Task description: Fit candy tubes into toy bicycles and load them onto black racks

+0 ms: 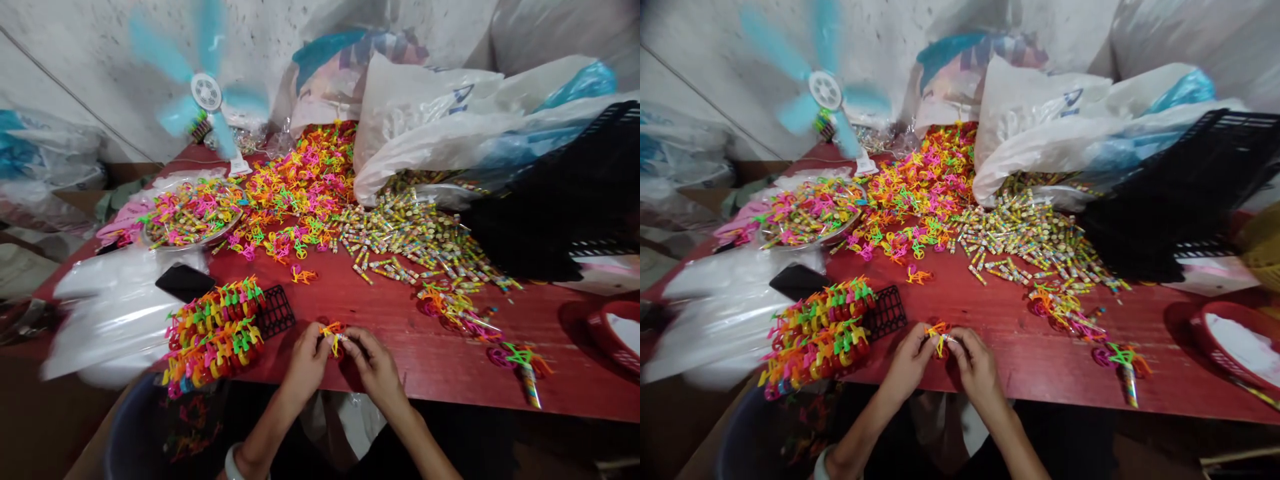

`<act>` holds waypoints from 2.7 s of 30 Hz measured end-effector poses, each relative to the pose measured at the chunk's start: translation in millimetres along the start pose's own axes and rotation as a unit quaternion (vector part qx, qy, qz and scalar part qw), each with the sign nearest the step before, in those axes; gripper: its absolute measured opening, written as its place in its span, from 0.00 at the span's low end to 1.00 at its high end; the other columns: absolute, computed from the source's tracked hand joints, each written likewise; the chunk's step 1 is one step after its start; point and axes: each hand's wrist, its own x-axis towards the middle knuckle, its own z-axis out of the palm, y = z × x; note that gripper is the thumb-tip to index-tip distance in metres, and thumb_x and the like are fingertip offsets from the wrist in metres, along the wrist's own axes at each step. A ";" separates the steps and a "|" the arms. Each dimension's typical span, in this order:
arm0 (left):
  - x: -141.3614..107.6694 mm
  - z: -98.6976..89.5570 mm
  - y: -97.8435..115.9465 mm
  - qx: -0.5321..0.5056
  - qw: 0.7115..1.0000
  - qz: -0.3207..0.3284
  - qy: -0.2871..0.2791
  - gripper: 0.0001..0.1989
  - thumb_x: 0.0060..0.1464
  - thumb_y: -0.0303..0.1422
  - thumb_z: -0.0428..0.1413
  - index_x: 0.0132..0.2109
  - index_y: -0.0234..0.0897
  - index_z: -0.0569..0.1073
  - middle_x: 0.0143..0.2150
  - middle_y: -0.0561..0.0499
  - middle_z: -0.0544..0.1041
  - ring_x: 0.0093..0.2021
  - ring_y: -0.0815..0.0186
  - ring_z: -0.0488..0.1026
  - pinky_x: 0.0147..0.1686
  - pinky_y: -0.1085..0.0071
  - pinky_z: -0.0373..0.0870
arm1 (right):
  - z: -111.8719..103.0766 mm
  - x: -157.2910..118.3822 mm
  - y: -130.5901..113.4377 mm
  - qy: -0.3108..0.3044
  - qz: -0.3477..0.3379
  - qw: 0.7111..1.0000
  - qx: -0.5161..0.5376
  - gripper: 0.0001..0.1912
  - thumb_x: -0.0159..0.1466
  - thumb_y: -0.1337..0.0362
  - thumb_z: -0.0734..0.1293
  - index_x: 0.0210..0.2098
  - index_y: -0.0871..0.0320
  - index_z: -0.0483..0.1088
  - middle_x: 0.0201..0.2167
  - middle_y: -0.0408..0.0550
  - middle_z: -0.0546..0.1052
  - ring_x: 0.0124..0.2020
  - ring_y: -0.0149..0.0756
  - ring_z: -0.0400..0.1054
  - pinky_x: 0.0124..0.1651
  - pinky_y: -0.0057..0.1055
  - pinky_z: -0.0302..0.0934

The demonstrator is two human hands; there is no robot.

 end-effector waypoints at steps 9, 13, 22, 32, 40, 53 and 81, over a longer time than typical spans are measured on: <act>1.2 6.6 -4.2 -0.014 0.998 -0.049 0.031 0.06 0.53 0.32 0.49 0.29 0.39 0.61 0.27 0.55 0.65 0.31 0.67 0.64 0.34 0.72 0.60 | -0.9 0.5 1.3 -0.008 -0.116 0.992 -0.039 0.07 0.67 0.67 0.61 0.41 0.54 0.70 0.35 0.47 0.75 0.38 0.35 0.72 0.39 0.28 0.68; 3.7 11.6 -1.5 -0.018 0.996 -0.070 0.044 0.06 0.52 0.29 0.49 0.28 0.39 0.59 0.27 0.56 0.64 0.31 0.68 0.63 0.33 0.73 0.60 | 3.4 -5.3 1.1 0.035 -0.165 0.982 -0.089 0.10 0.67 0.70 0.60 0.44 0.54 0.70 0.37 0.49 0.75 0.40 0.36 0.72 0.42 0.31 0.69; 3.0 16.7 5.6 0.003 0.995 -0.091 0.042 0.08 0.50 0.23 0.47 0.27 0.39 0.57 0.26 0.56 0.63 0.29 0.68 0.61 0.30 0.74 0.56 | 11.0 -20.6 -6.8 0.076 -0.197 0.967 -0.139 0.16 0.66 0.77 0.58 0.47 0.55 0.68 0.36 0.50 0.75 0.40 0.36 0.71 0.40 0.31 0.70; -3.5 16.2 9.3 0.033 0.993 -0.109 0.028 0.12 0.49 0.20 0.47 0.25 0.39 0.55 0.26 0.56 0.61 0.29 0.68 0.60 0.31 0.72 0.54 | 13.1 -30.8 -7.4 0.093 -0.207 0.963 -0.147 0.16 0.65 0.77 0.58 0.47 0.58 0.69 0.36 0.51 0.76 0.40 0.35 0.72 0.40 0.28 0.70; -5.0 16.3 15.3 0.092 0.991 -0.095 0.005 0.11 0.48 0.20 0.46 0.26 0.40 0.55 0.26 0.55 0.61 0.30 0.65 0.60 0.32 0.70 0.54 | 11.2 -31.0 -7.0 0.096 -0.234 0.955 -0.152 0.16 0.65 0.77 0.57 0.46 0.57 0.71 0.35 0.50 0.77 0.38 0.35 0.73 0.40 0.30 0.70; 8.2 -1.6 30.8 -0.179 0.975 -0.124 -0.055 0.09 0.49 0.38 0.55 0.30 0.36 0.66 0.28 0.54 0.67 0.31 0.68 0.63 0.35 0.72 0.59 | -5.2 -7.5 -13.6 0.104 -0.140 0.977 -0.125 0.09 0.66 0.69 0.61 0.44 0.55 0.70 0.35 0.49 0.76 0.37 0.36 0.73 0.38 0.31 0.70; 0.1 25.1 16.9 -0.160 0.984 -0.082 0.004 0.16 0.54 0.46 0.51 0.29 0.38 0.61 0.27 0.55 0.63 0.30 0.68 0.61 0.33 0.72 0.60 | -9.5 -16.6 -9.7 0.045 -0.020 0.997 -0.053 0.10 0.67 0.59 0.62 0.35 0.56 0.72 0.27 0.43 0.76 0.27 0.32 0.72 0.29 0.24 0.66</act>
